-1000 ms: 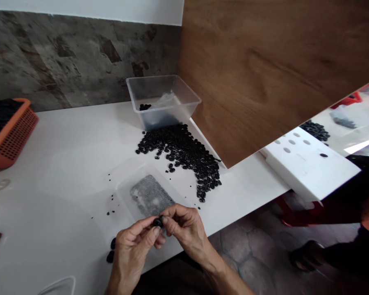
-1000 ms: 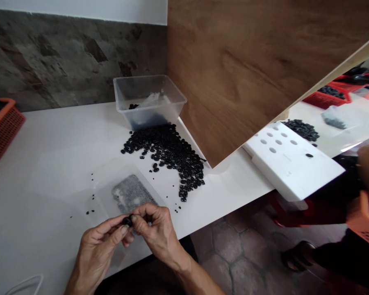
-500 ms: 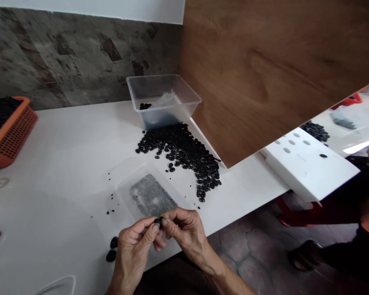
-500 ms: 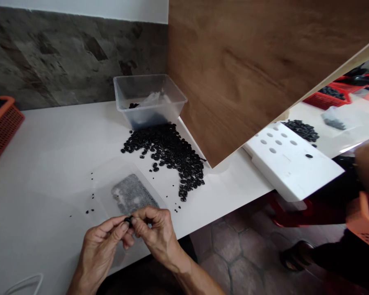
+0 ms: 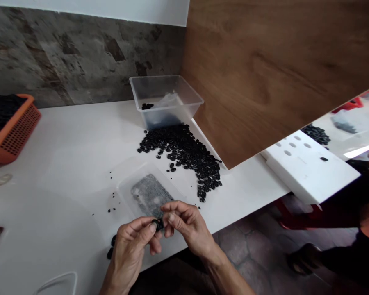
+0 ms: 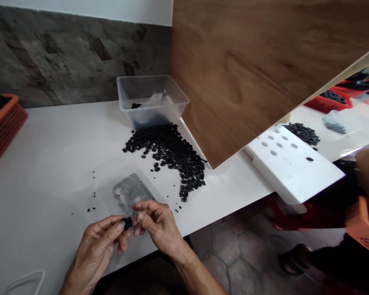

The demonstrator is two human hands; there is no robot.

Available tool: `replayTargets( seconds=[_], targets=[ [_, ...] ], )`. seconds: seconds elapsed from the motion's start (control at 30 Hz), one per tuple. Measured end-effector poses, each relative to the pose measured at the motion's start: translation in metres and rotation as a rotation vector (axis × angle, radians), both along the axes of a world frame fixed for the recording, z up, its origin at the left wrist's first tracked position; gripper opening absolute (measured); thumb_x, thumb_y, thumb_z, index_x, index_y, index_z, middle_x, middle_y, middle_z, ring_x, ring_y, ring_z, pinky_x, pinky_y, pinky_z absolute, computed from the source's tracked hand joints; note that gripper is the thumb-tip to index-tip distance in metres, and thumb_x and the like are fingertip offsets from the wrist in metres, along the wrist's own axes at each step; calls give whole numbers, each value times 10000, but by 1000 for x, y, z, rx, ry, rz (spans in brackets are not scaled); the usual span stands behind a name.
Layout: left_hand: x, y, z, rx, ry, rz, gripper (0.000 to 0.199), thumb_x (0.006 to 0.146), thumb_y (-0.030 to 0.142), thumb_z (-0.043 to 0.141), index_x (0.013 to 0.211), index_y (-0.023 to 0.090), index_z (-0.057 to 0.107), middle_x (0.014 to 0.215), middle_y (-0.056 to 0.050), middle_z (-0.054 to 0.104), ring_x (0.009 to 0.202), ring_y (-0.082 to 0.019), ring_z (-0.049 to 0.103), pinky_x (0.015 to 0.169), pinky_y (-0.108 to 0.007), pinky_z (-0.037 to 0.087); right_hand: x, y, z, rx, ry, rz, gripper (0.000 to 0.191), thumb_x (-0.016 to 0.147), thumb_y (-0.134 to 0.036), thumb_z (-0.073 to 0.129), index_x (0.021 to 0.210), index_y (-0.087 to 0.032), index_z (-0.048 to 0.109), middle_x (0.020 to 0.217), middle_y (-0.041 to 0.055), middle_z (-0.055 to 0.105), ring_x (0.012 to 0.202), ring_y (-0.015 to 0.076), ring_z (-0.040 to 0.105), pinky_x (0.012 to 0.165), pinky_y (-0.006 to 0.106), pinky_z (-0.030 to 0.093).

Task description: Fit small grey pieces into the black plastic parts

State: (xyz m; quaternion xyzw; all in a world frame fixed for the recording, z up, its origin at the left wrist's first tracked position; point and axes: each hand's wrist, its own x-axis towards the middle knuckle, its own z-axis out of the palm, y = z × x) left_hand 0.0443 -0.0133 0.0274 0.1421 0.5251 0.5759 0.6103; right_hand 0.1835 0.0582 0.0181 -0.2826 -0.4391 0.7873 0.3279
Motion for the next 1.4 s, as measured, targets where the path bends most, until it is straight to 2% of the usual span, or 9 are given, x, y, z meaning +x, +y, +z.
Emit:
replayTargets(
  seconds=[0.17,0.23,0.33,0.47,0.57,0.9,1.1,1.4],
  targets=[
    [-1,-8,-1,45,-66,-126,225,725,354,764,824,152,771,637,-54,695,440,-91,577,453,-187,401,1,2,0,-130,90,79,425,754,-410,757,1062,-135,655,913,60,661,528,42,561,485,151,430],
    [-1,-10,-2,80,-78,-163,214,747,359,747,847,172,779,648,-50,698,443,-92,580,447,-186,396,1,1,1,-199,104,136,491,680,-413,811,1055,-136,656,918,51,657,500,27,542,455,132,420],
    [-2,-11,-4,100,-49,-200,229,760,375,734,882,188,785,587,-39,682,441,-103,580,444,-193,400,0,-1,0,-269,123,178,502,611,-373,860,1002,-125,666,822,17,655,455,9,510,436,112,420],
    [-4,-12,-4,109,62,-255,282,784,397,703,916,162,784,478,-45,651,441,-122,566,465,-216,423,-1,-2,-2,-331,141,188,454,596,-328,876,944,-116,674,633,-30,622,414,12,483,422,108,412],
    [-6,-13,-4,117,98,-294,306,798,407,683,932,149,781,490,-64,669,451,-128,568,483,-228,440,-2,-4,-5,-375,160,185,418,596,-315,878,905,-116,680,522,-60,571,397,18,472,429,116,416],
    [-6,-15,-4,107,111,-331,351,799,447,671,901,131,782,497,-83,682,424,-115,549,464,-215,444,-2,-3,-11,-413,164,205,383,587,-288,882,858,-111,679,494,-50,614,375,38,525,371,100,414],
    [-5,-14,2,126,85,-343,318,821,411,657,943,144,779,519,-78,690,444,-125,557,463,-222,445,-3,-2,-9,-426,176,202,401,568,-313,890,837,-105,678,489,-42,618,362,43,522,362,110,410],
    [-2,-10,9,120,69,-342,270,835,385,646,897,167,793,513,-68,689,441,-118,572,461,-208,445,-4,-5,-7,-404,189,168,379,574,-323,886,812,-116,676,489,-58,591,353,33,494,352,111,381]
  ],
)
